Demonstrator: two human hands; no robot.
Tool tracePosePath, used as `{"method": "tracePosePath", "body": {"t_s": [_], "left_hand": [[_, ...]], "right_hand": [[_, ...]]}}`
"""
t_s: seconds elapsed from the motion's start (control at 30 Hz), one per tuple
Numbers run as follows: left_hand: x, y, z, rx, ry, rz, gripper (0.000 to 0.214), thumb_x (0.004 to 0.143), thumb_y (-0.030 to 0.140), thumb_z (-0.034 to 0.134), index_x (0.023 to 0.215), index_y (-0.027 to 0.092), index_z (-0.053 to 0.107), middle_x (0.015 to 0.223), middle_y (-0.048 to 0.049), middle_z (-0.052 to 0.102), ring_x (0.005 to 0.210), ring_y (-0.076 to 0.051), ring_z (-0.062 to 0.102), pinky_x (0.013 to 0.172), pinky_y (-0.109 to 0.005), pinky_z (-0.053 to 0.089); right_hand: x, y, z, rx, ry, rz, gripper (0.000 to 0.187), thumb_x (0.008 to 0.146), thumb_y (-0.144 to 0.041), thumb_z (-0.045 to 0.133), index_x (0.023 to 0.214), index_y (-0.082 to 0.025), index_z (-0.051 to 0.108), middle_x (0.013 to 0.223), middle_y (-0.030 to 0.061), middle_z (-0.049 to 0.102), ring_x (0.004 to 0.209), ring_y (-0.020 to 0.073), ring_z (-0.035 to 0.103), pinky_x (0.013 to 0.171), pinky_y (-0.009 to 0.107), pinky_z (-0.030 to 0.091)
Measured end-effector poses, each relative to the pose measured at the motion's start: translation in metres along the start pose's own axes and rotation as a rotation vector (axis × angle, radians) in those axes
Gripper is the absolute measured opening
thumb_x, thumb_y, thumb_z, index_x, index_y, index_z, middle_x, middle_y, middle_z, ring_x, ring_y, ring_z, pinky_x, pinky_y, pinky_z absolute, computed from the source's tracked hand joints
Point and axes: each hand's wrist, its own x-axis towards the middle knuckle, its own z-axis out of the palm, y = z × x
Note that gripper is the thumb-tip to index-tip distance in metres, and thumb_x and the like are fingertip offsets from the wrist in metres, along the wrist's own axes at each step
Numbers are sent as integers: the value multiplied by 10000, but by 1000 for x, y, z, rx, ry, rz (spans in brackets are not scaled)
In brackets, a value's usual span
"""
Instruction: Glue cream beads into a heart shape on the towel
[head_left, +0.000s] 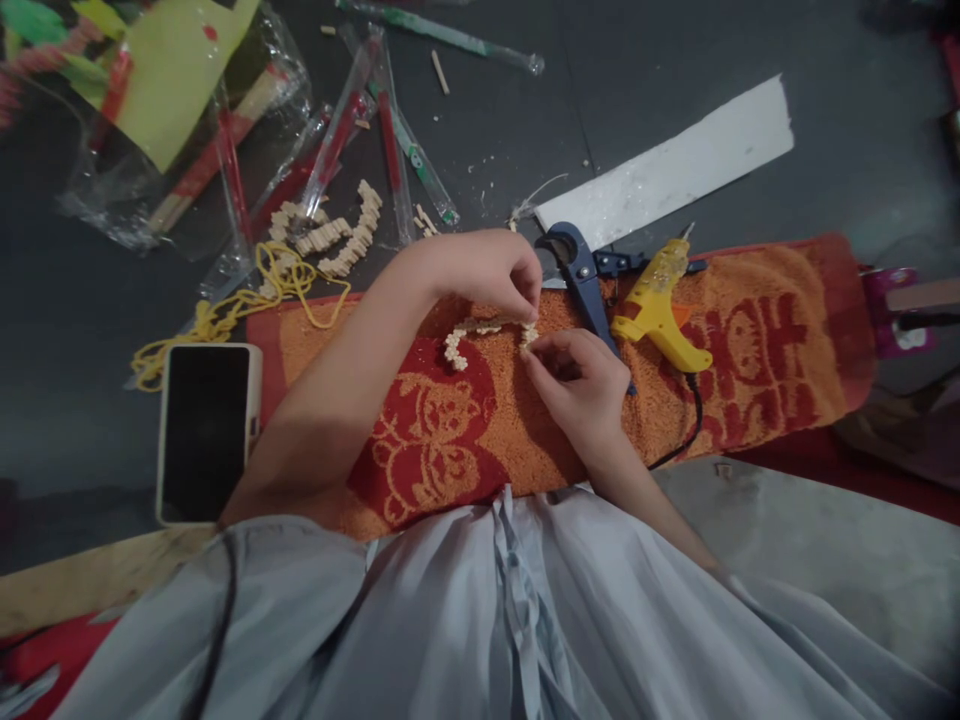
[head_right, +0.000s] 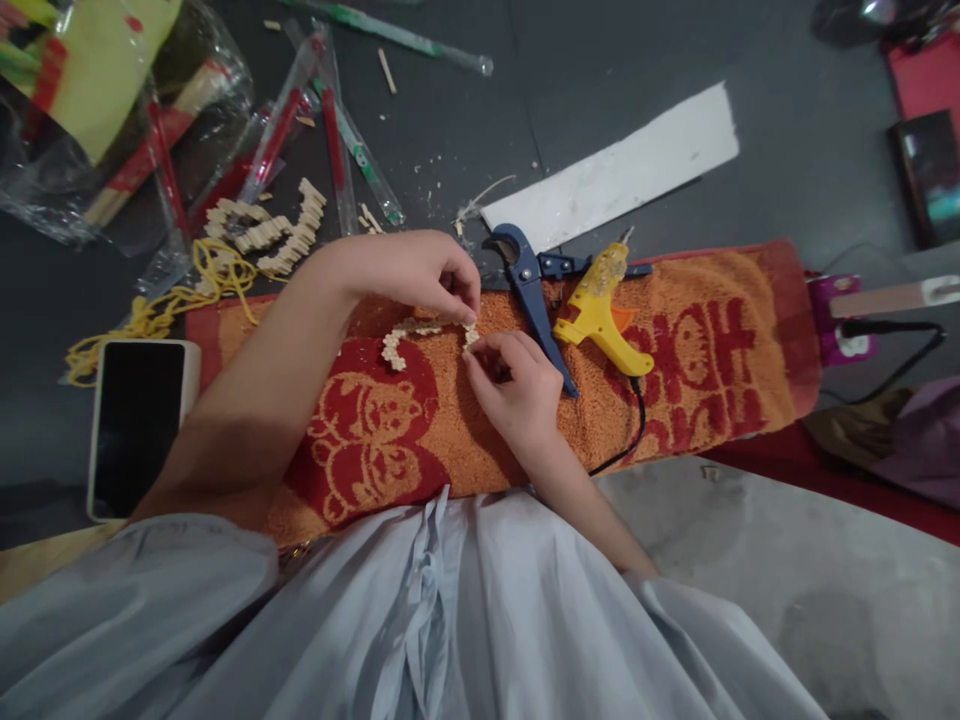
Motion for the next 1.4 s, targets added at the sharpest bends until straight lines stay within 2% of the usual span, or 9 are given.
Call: {"method": "tracePosePath", "body": {"t_s": [0.2,0.4,0.7,0.87,1.03,1.1,1.2,1.3,1.4], "left_hand": [[0,1,-1,8,0,-8,323,706,403,628,909,196,773,839,-37,735,796,-172,626,731,-270,428],[0,0,0,21,12,-3,336,709,414,626,919,198,773,830,-35,734,813,-181,627,738,-274,429],[-1,2,0,24,5,-33,356,725,408,621,970,194,765,884,-43,727,885,-201,633,792,-288,425],[-8,11,-3,76,98,-46,358,758,431,611,986,190,746,926,-43,713,910,-201,616,790,-279,411],[-31,40,-2,123,300,-145,282,814,343,549,940,165,728,818,-55,681,845,-196,596,762,-298,395],[-44,52,3,220,374,-243,235,808,289,534,854,157,723,734,-55,650,771,-188,584,727,-307,387],[-62,62,19,261,448,-360,251,841,292,509,874,172,727,739,-61,643,819,-216,607,755,-319,402],[-80,67,47,224,560,-444,228,865,262,502,833,177,711,703,-42,611,803,-206,615,756,-311,403],[-90,76,82,178,581,-486,207,894,256,512,802,182,682,663,-14,583,690,-162,578,674,-285,374]], "right_hand": [[-1,1,0,6,-9,-10,33,824,-227,675,799,-236,655,725,-6,674,588,135,582,541,262,490],[-2,3,3,13,-2,87,95,797,-297,699,845,-232,650,754,-1,700,575,142,594,557,282,522],[-1,4,2,24,8,64,59,799,-264,701,814,-225,660,743,2,705,587,141,608,555,275,518],[-3,5,0,41,9,68,117,781,-298,728,825,-226,647,745,1,700,596,151,608,562,288,518],[0,3,-17,23,-64,23,110,807,-295,700,876,-230,644,815,11,713,600,148,612,584,296,519],[5,2,-29,-19,-63,-30,78,815,-272,677,873,-228,647,781,6,697,585,146,603,573,290,505],[15,2,-47,-77,-146,-79,65,814,-212,629,870,-227,659,780,11,697,611,153,613,597,290,505],[26,4,-59,-139,-226,-92,91,805,-182,605,850,-221,673,788,23,710,643,163,632,614,289,494],[37,4,-66,-186,-334,-145,94,814,-189,599,842,-219,683,800,35,718,672,178,645,617,292,474]]}}
